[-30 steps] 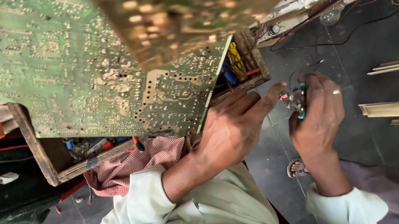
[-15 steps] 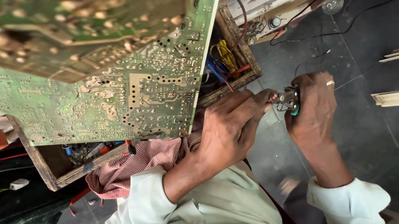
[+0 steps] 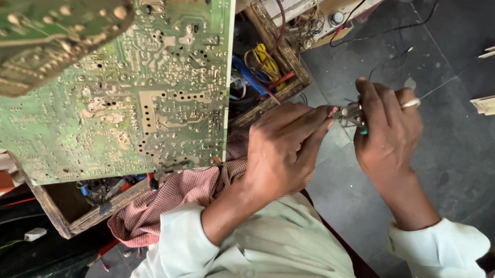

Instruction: The person strips insulation from a red wire using pliers and a knife, then twists the exposed strands. The person works on a circuit board placed on a cluttered workbench in a workshop.

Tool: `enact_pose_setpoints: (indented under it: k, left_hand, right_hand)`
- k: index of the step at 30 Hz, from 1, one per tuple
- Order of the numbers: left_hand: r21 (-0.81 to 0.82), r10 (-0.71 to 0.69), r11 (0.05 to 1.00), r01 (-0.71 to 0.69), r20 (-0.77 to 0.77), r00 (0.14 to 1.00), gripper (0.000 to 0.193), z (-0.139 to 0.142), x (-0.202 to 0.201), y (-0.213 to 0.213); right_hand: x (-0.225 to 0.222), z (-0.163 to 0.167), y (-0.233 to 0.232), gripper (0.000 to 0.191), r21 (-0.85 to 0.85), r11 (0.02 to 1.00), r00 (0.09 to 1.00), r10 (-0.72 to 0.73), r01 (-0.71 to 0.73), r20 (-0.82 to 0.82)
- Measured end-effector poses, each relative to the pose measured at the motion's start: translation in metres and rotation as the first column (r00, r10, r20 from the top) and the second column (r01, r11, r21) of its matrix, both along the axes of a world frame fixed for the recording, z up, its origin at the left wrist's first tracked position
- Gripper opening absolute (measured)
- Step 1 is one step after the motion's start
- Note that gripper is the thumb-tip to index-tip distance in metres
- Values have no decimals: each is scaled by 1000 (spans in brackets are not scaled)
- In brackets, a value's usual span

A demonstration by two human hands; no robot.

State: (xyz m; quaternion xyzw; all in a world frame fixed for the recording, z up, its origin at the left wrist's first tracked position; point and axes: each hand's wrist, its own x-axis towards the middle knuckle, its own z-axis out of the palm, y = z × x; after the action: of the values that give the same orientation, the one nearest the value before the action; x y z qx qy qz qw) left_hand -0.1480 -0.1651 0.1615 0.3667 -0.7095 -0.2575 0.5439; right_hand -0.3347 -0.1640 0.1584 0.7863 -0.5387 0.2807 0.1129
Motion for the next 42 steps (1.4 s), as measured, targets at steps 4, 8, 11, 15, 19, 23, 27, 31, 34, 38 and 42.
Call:
enact_pose_setpoints:
  k: [4,8,11,15,19,23,27,31,34,38,42]
  left_hand:
    - [-2,-18,1000,19,54,998,17,-4,-15,-4]
    - [-33,-18,999,20,62,998,17,-9,-29,-1]
    - [-27,6,1000,-3,97,995,18,-11,-38,3]
    - [-32,31,999,-26,151,988,19,-14,-43,7]
    - [-35,45,999,-39,166,985,19,-15,-46,10]
    - [-26,45,999,-41,182,982,19,-16,-48,12]
    - [-1,38,999,-38,182,983,18,-17,-49,13]
    - [-18,38,999,-35,155,987,17,-17,-48,14]
    - [-10,33,999,-32,144,989,17,-16,-47,14]
    - [4,-7,1000,7,126,992,22,-14,-44,16]
    - [8,-82,997,81,119,990,25,-11,-39,18]
  right_hand:
    - [-14,-11,13,43,46,995,996,-88,86,27]
    - [-27,-16,26,54,79,994,993,-87,81,74]
    - [-28,-20,31,51,130,986,988,-114,100,104]
    - [-28,-26,35,47,142,984,982,-125,104,145]
    - [-31,-31,38,43,125,987,980,-119,99,161]
    - [-34,-37,38,30,93,987,979,-143,131,145]
    - [-38,-44,38,22,63,987,980,-154,148,122]
    - [-40,-47,38,22,65,980,978,-194,190,76]
    - [-40,-46,37,19,33,983,981,-180,178,75]
    - [-39,-40,36,20,8,989,986,-150,150,66]
    - [-36,-32,39,30,1,994,990,-111,111,89]
